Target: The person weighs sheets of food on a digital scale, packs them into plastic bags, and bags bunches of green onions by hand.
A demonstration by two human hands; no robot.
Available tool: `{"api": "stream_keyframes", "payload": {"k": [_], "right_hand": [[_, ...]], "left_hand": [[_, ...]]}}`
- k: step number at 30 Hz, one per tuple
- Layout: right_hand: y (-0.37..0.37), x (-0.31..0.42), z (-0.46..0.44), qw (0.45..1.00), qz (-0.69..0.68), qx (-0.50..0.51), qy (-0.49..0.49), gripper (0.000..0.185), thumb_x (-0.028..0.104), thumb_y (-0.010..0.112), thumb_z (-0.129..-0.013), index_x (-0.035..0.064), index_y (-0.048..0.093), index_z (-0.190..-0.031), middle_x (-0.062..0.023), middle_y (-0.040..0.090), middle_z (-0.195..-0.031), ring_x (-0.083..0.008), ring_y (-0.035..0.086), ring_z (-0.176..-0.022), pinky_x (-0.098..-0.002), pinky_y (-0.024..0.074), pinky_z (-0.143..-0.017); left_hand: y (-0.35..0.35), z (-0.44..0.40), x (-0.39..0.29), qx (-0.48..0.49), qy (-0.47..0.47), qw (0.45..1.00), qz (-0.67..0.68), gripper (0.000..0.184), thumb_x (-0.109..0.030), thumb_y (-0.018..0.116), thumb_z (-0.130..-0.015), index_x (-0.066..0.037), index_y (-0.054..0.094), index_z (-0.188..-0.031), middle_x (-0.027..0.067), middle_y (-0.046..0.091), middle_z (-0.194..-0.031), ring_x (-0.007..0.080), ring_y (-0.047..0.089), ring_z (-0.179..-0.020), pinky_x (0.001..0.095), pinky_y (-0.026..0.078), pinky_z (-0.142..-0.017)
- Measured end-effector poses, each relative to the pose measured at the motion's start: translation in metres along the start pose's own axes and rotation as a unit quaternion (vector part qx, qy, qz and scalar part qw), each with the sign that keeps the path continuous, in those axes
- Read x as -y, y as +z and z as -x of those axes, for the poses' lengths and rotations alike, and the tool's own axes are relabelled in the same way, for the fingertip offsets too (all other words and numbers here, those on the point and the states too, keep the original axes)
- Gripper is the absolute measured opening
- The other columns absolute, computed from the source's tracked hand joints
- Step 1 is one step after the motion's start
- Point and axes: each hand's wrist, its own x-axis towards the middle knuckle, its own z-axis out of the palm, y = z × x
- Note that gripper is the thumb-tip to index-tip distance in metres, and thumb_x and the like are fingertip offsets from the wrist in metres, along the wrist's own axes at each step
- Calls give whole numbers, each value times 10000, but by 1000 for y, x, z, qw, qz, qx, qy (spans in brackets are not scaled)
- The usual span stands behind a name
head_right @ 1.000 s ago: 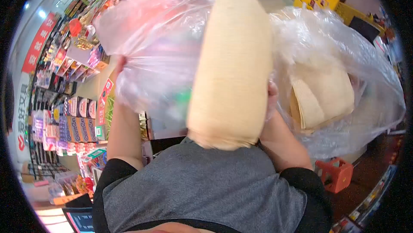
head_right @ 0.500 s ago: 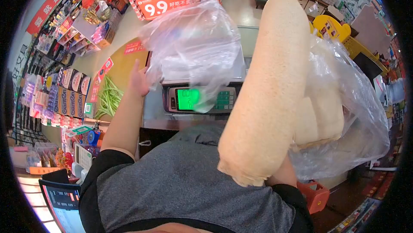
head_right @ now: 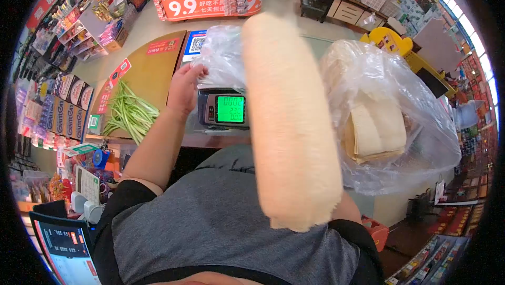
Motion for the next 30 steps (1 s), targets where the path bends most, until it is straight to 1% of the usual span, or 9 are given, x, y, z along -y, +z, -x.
{"api": "stream_keyframes", "payload": {"k": [4,9,14,18,19,23,25,27,30], "right_hand": [[7,-22,-4,999,-34,16,24,713,366,590,-923,-12,370,-1486,-239,494,-1447,-404,540,-1275,-515,442,-1094],[28,-18,-12,998,63,4,31,726,391,582,-919,-13,367,-1483,-247,509,-1424,-404,561,-1248,-511,464,-1071],[65,-13,-6,973,219,-47,-47,712,345,592,-890,-16,373,-1463,-259,552,-1353,-389,587,-1211,-521,458,-1070],[55,-27,-15,987,146,-28,62,692,331,614,-889,-14,401,-1450,-247,561,-1354,-383,591,-1204,-518,462,-1060],[48,-30,-25,989,118,-18,93,685,333,617,-892,-14,409,-1446,-245,562,-1356,-382,590,-1205,-518,461,-1059],[45,-39,-62,994,38,55,82,643,332,601,-931,-10,418,-1444,-234,550,-1381,-389,574,-1229,-526,434,-1092],[52,-41,-83,998,54,3,43,613,297,583,-945,-13,412,-1446,-227,548,-1385,-386,564,-1246,-528,418,-1107],[37,-41,-123,999,46,3,-11,575,224,569,-959,-18,397,-1451,-229,544,-1385,-376,567,-1245,-541,420,-1107],[43,-53,-181,992,3,80,-98,556,204,592,-952,-21,419,-1431,-232,540,-1387,-363,575,-1234,-537,445,-1085]], "left_hand": [[33,-5,-72,98,32,995,14,243,-248,604,-989,-17,678,-1008,52,691,-957,61,475,-606,195,414,-576],[43,16,-106,123,1,983,-140,323,-286,578,-1016,-24,704,-1158,-102,461,-608,17,351,-540,218,258,-483],[45,24,-100,170,99,951,-238,358,-295,571,-1019,-34,690,-1233,-22,671,-870,33,498,-695,210,380,-602],[51,37,-110,180,110,898,-386,386,-291,596,-994,7,683,-1223,146,699,-1225,195,645,-1100,329,473,-964],[44,33,-105,162,233,893,-349,371,-267,578,-988,47,706,-1140,172,697,-1215,219,648,-1095,332,480,-954],[10,83,-113,154,241,940,-187,368,-238,544,-996,87,709,-1047,192,697,-1198,219,651,-1076,350,507,-908],[-1,117,-105,163,269,943,-108,375,-248,531,-1005,82,706,-1036,197,686,-1217,202,659,-974,324,522,-823],[-11,143,-82,159,176,971,-40,381,-269,528,-1013,70,698,-1052,201,690,-1201,175,647,-805,291,517,-703],[-19,169,-33,122,-82,989,34,343,-243,529,-998,59,686,-1044,146,715,-981,141,585,-619,268,485,-587]]}}
